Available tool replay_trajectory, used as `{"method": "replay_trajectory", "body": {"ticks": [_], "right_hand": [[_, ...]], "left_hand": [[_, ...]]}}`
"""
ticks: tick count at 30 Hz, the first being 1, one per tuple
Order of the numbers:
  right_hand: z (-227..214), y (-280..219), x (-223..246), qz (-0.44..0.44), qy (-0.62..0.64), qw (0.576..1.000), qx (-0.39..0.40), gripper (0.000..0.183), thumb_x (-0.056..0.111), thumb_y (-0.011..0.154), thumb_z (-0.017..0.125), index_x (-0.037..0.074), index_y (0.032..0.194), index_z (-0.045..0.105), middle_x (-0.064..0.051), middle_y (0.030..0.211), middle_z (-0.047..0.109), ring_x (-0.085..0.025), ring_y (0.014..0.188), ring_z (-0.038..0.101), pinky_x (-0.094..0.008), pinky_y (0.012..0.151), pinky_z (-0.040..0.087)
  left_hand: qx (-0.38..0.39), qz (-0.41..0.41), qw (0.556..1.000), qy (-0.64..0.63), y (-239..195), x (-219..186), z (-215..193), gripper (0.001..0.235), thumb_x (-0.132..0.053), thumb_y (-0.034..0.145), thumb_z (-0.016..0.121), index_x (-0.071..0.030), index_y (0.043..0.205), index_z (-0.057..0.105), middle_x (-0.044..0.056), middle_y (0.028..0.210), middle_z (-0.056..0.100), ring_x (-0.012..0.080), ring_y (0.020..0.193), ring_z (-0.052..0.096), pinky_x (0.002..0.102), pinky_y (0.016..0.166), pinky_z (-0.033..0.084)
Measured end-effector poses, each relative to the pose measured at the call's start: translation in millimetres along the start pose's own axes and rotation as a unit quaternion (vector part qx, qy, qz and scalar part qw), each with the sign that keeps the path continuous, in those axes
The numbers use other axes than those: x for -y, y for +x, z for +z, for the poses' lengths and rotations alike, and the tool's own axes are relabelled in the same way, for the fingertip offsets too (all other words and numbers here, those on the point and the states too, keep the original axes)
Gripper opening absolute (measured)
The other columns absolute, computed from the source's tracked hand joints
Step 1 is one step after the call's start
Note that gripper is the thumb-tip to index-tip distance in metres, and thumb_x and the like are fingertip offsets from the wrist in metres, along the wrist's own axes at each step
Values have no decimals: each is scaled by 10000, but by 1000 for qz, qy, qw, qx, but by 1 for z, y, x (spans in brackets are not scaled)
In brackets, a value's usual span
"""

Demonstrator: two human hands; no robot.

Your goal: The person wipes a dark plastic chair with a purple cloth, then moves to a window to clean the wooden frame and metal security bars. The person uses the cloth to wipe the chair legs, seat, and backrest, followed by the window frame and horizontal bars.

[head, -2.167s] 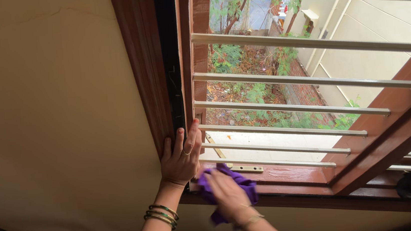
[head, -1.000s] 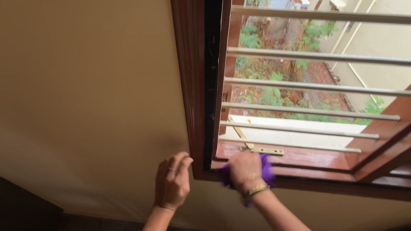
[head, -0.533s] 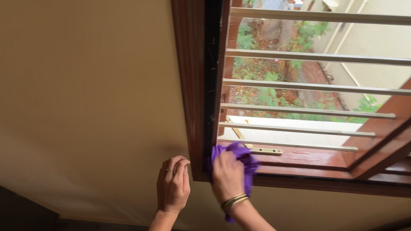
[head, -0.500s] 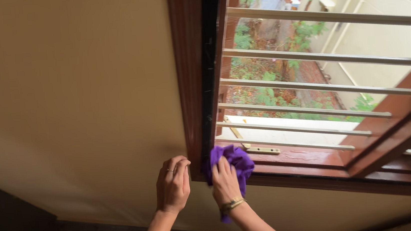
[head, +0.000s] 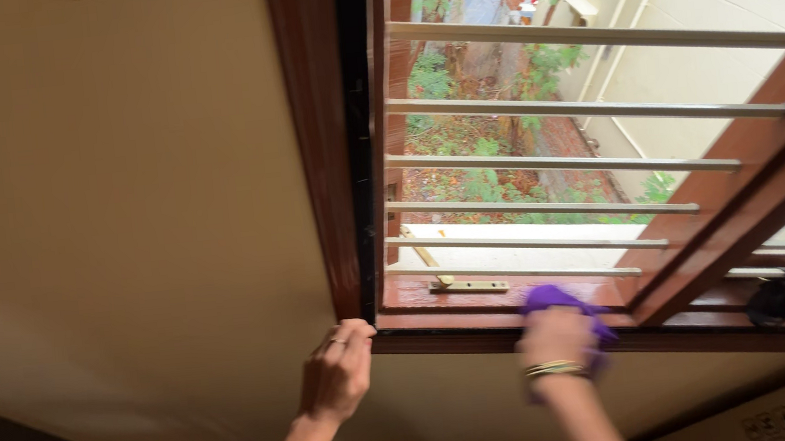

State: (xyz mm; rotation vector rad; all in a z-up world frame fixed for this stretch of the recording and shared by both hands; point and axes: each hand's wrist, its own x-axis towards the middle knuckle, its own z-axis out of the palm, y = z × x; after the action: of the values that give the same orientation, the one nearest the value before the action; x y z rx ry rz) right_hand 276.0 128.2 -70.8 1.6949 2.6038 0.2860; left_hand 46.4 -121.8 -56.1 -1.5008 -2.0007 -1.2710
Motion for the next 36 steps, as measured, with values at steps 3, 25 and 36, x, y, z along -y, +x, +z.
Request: {"method": "replay_trajectory", "body": {"ticks": [3, 25, 36], "right_hand": [[8, -16, 46, -196, 30, 971, -135, 225, 73, 700, 683, 108, 908, 763, -125, 1154, 669, -289, 980, 665, -387, 719, 579], [49, 40, 19, -250, 355, 896, -95, 368, 198, 886, 572, -1, 1193, 610, -235, 1182, 635, -410, 1153, 545, -494, 1067, 382], [9, 107, 86, -492, 208, 840, -93, 368, 352, 994, 506, 108, 1223, 660, -166, 1144, 603, -358, 1183, 512, -505, 1047, 331]], "left_hand": [[73, 8, 997, -34, 12, -17, 31, 116, -58, 922, 597, -43, 1015, 665, 105, 1005, 711, 278, 893, 717, 388, 729, 618], [37, -462, 885, -34, 71, -33, 201, 449, -394, 732, 874, -30, 904, 675, 87, 1022, 626, 286, 979, 637, 459, 844, 522], [32, -391, 882, -261, 45, -3, 184, 576, -2, 695, 751, -35, 1227, 536, 38, 974, 610, 152, 652, 609, 332, 646, 545]]}}
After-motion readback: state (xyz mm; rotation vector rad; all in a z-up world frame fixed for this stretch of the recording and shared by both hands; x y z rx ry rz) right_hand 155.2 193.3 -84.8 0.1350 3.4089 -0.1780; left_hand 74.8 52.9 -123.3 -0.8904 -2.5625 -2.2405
